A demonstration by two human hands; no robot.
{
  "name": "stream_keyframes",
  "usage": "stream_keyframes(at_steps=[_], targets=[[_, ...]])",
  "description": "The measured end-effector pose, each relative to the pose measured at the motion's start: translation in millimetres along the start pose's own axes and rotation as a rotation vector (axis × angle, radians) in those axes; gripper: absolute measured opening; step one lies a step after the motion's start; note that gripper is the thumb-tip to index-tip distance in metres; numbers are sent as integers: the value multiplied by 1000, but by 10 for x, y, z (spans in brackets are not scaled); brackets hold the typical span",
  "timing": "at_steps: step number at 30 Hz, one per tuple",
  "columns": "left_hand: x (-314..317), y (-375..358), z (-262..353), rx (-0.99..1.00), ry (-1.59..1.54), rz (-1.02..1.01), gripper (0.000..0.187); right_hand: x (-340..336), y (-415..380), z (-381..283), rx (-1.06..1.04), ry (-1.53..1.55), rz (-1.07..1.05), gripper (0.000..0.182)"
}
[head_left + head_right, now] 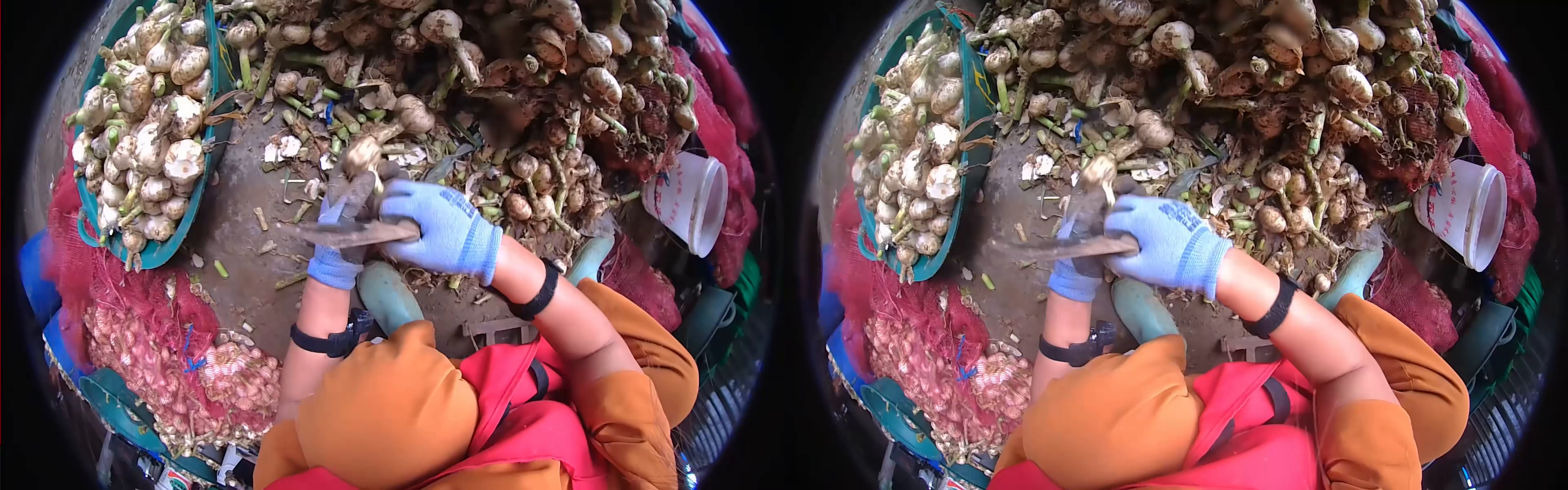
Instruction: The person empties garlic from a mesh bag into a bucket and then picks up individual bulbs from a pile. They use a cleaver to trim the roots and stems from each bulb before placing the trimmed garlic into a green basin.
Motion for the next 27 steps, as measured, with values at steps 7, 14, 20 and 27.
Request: stream_keyframes(at_steps=[7,14,20,27], targets=[[184,-217,492,47,49,126,61,-550,-113,208,82,-549,147,24],[94,-300,328,167,130,126,53,-396,-165,-9,-40,-543,26,32],[147,-382,429,90,209,106,57,-330,-153,242,55,-481,81,27],[560,-351,888,481,515,-30,80,-280,-259,946,637,446,213,30]])
Point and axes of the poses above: each hand's wrist, its own y-axis towards the middle knuckle, its own x-axis out of the palm, z = x × y, the point moved 9 cm from there along y, towards the middle knuckle, and after that the axes turned 9 degrees about z, right-handed, at the moved point
